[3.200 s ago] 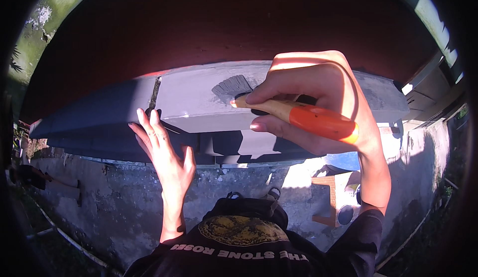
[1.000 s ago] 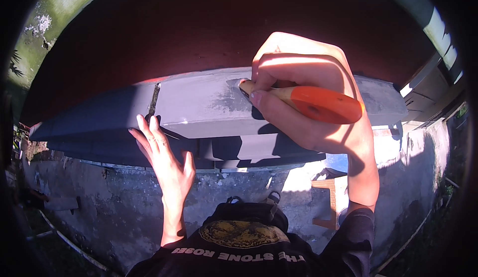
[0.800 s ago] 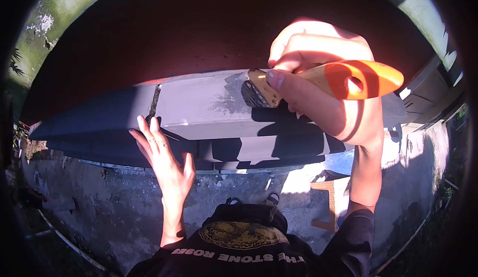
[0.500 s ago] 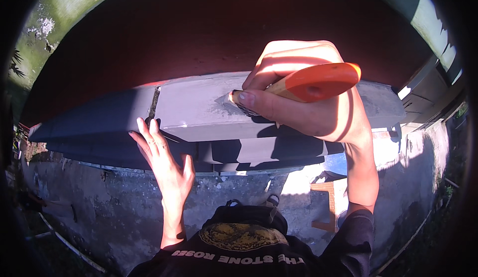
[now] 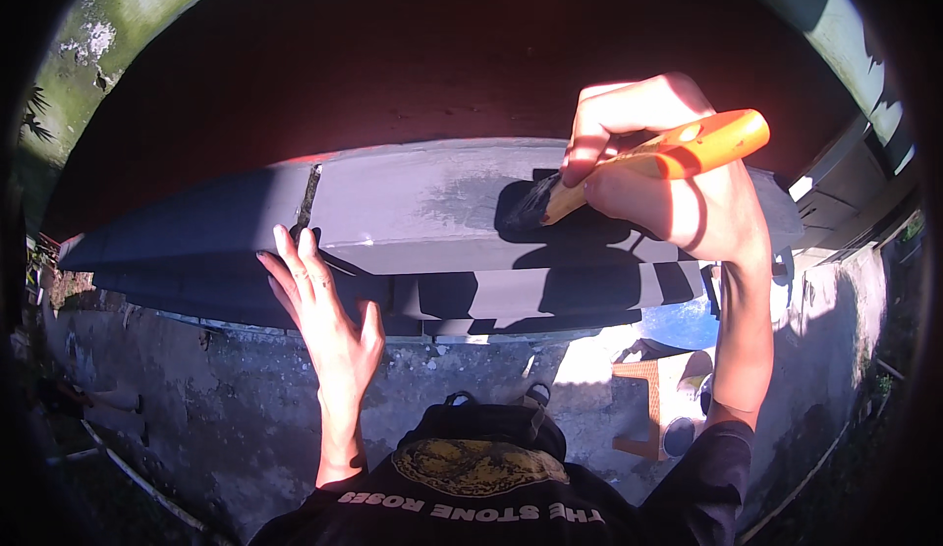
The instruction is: The person is painting a concrete ledge or wall outdoors using a paintbrush and grey paint.
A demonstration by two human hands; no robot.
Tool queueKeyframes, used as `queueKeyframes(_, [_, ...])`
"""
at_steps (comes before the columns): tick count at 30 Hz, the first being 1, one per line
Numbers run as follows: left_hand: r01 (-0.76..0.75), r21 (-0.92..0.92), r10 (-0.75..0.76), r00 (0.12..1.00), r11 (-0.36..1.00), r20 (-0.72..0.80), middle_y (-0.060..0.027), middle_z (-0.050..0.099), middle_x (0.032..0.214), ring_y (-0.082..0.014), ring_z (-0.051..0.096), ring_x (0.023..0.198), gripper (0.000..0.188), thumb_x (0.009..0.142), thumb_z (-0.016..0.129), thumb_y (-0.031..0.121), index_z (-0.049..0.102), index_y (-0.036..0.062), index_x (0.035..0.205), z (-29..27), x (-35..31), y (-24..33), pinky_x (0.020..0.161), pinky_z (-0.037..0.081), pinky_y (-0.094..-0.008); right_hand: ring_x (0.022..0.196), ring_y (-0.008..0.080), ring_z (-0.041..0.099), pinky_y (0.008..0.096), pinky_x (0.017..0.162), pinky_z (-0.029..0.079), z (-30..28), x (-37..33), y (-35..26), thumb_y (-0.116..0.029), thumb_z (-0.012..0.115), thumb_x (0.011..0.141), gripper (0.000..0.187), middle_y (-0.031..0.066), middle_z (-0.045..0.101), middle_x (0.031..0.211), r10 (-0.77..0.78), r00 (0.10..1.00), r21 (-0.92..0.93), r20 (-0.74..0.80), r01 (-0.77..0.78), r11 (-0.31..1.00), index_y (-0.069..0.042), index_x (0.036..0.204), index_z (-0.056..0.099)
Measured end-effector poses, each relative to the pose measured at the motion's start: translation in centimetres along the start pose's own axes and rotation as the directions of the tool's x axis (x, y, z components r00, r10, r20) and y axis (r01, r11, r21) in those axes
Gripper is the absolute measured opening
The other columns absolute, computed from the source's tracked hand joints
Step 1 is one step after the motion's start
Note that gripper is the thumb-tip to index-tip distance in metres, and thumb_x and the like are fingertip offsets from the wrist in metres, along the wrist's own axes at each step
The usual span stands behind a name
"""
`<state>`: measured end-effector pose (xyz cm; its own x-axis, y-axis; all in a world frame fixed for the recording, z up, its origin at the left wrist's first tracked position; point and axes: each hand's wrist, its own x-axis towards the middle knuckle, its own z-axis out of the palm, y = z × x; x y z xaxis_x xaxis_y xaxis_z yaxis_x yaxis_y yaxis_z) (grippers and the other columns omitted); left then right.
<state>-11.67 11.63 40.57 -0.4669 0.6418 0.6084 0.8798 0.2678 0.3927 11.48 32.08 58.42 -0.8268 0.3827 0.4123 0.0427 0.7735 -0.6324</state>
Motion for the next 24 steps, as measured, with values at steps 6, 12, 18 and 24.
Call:
queueKeyframes(6, [-0.022,-0.038,0.021,1.0,0.999,-0.02,-0.0228,0.006,0.17,-0.0553,-0.003,0.153,0.108,0.069,0.064,-0.007,0.017,0.0127,0.164,0.3,0.2,0.1,0.121,0.008,-0.07,0.073,0.0184,0.067,0.0287,0.067,0.053,-0.3,0.1,-1.0,-0.021,0.071,0.077,0.021,0.0118,0.067,0.081,-0.185,0.978,-0.08,-0.098,0.177,0.981,-0.001,0.08,0.068])
queueKeyframes(12, [-0.002,-0.011,0.002,1.0,1.0,-0.003,-0.0217,0.006,0.171,-0.0546,-0.002,0.154,0.108,0.068,0.065,-0.005,0.018,0.0119,0.164,0.1,0.2,0.1,0.12,0.008,-0.0698,0.066,0.0211,0.07,0.0302,0.061,0.058,4.0,1.9,1.4,-0.009,0.067,0.066,0.019,0.0112,0.072,0.081,-0.498,0.867,-0.137,0.027,0.497,0.857,-0.002,0.083,0.072])
queueKeyframes(18, [-0.012,0.002,0.012,1.0,1.0,0.009,-0.0213,0.005,0.171,-0.0546,-0.002,0.154,0.108,0.069,0.066,-0.005,0.017,0.0122,0.164,0.3,0.2,0.5,0.12,0.009,-0.0704,0.068,0.0209,0.07,0.0309,0.06,0.057,-2.1,-1.3,0.3,-0.012,0.067,0.064,0.02,0.0104,0.071,0.079,-0.373,0.913,-0.236,0.164,0.404,0.884,-0.002,0.081,0.07])
queueKeyframes(24, [-0.003,-0.016,0.002,0.999,1.0,-0.033,-0.0222,0.006,0.17,-0.0545,-0.002,0.154,0.108,0.069,0.065,-0.006,0.016,0.0119,0.164,0.6,0.2,0.6,0.121,0.009,-0.0693,0.072,0.0202,0.069,0.0306,0.069,0.059,2.2,0.3,0.3,-0.01,0.071,0.075,0.019,0.0141,0.073,0.087,-0.448,0.882,-0.172,-0.147,0.423,0.89,0.0,0.09,0.075])
